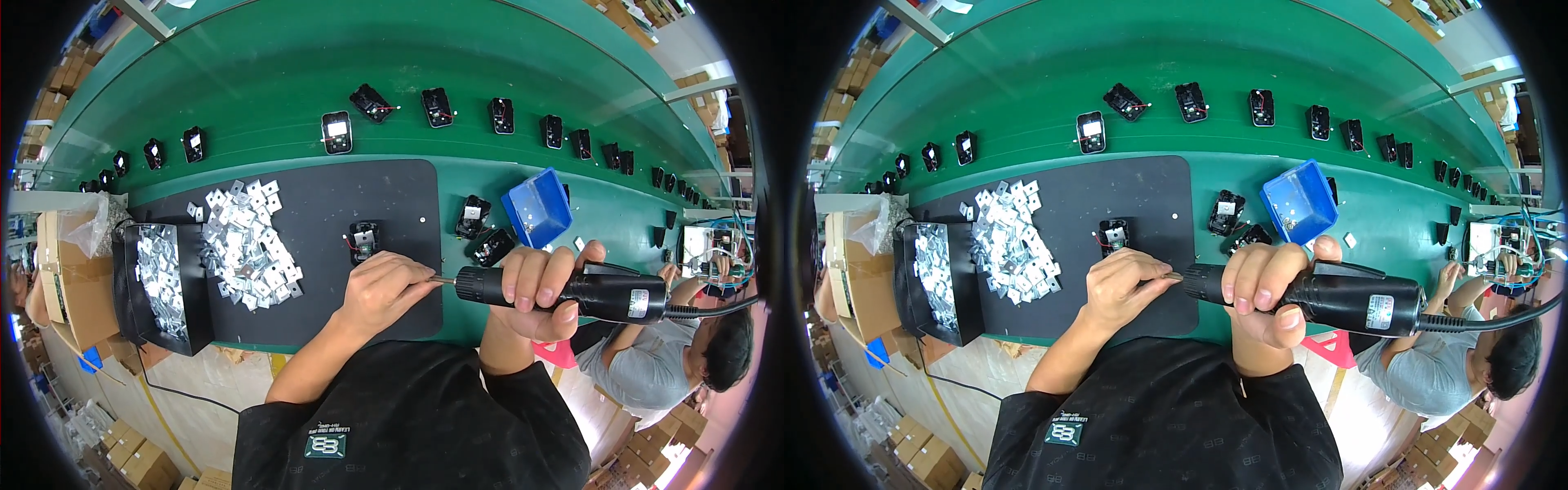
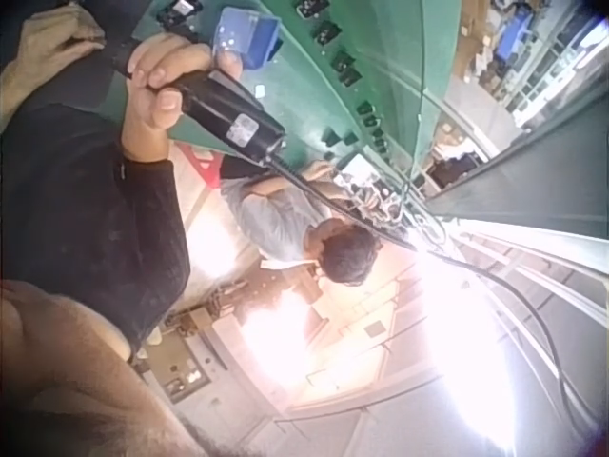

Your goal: The person assembles electronic components by securing a circuit board into an electronic housing with screws using an electric screwdriver.

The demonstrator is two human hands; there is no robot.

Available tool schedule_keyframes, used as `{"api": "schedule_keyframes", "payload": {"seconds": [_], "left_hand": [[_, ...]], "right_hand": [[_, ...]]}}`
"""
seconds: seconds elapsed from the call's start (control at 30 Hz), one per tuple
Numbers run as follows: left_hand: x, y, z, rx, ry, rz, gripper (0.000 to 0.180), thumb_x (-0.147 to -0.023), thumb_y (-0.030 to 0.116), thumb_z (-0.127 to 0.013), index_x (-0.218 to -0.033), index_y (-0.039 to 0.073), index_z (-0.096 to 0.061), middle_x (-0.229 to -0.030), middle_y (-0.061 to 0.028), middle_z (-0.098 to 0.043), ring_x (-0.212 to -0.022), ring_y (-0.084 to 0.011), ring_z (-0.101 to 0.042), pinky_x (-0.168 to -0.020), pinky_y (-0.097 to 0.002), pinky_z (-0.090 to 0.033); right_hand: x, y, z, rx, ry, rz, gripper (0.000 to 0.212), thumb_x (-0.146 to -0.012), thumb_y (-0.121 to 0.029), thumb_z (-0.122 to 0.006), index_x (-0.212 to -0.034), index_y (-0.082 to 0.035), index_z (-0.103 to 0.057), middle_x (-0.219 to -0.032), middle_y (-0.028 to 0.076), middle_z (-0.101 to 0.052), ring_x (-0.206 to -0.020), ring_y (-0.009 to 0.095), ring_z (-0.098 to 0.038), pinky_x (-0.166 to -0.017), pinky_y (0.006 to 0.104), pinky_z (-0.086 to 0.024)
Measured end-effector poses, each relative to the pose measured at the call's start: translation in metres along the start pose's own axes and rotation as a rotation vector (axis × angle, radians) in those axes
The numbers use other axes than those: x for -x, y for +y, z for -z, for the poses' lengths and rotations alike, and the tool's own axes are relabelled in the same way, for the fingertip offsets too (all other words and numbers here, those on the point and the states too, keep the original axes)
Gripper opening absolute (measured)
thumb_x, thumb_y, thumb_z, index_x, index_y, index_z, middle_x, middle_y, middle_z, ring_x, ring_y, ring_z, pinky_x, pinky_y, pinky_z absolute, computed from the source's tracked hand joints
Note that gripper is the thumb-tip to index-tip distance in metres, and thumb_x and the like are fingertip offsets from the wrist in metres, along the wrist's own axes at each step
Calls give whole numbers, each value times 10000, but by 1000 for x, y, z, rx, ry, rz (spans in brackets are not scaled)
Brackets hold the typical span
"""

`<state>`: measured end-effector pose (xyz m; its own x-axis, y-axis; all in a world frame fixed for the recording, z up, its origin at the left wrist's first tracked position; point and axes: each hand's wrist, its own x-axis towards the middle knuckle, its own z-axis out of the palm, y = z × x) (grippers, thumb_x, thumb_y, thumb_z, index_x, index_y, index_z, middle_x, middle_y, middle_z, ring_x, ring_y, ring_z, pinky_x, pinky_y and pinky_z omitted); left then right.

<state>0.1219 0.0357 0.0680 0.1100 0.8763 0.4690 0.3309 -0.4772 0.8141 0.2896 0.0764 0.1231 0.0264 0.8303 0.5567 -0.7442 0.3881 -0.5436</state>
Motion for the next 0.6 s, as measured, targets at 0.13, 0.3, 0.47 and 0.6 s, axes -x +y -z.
{"api": "schedule_keyframes", "payload": {"seconds": [0.13, 0.3, 0.47, 0.6], "left_hand": [[-3, 1, 0, 12, -22, 22, 182, -629, 39, -768, -748, -7, -639, -757, -93, -679, -683, -223, -668, -609, -296, -524], [-2, 0, -5, 8, -29, 10, 177, -641, 44, -761, -768, -15, -653, -765, -101, -682, -692, -224, -671, -618, -297, -529], [1, -4, -5, -30, -71, -1, 223, -668, 88, -757, -835, -19, -654, -822, -107, -682, -734, -230, -669, -658, -302, -528], [-4, 1, 1, -125, -61, 26, 431, -664, 190, -776, -1002, -33, -630, -984, -132, -665, -859, -252, -656, -750, -335, -522]], "right_hand": [[1, -4, 2, -17, 13, 2, 603, -825, -186, -635, -1310, -81, -293, -699, 17, -505, -514, 140, -501, -498, 289, -446], [-1, -4, 7, -14, -87, -10, 586, -825, -177, -639, -1296, -80, -305, -682, 14, -503, -509, 140, -503, -491, 285, -441], [1, 0, 3, 47, 114, -69, 603, -826, -189, -647, -1300, -72, -294, -686, 21, -476, -496, 138, -481, -496, 286, -438], [0, 8, 9, 103, 61, -64, 579, -855, -164, -540, -1346, -25, -268, -727, 31, -459, -547, 115, -459, -504, 260, -413]]}}
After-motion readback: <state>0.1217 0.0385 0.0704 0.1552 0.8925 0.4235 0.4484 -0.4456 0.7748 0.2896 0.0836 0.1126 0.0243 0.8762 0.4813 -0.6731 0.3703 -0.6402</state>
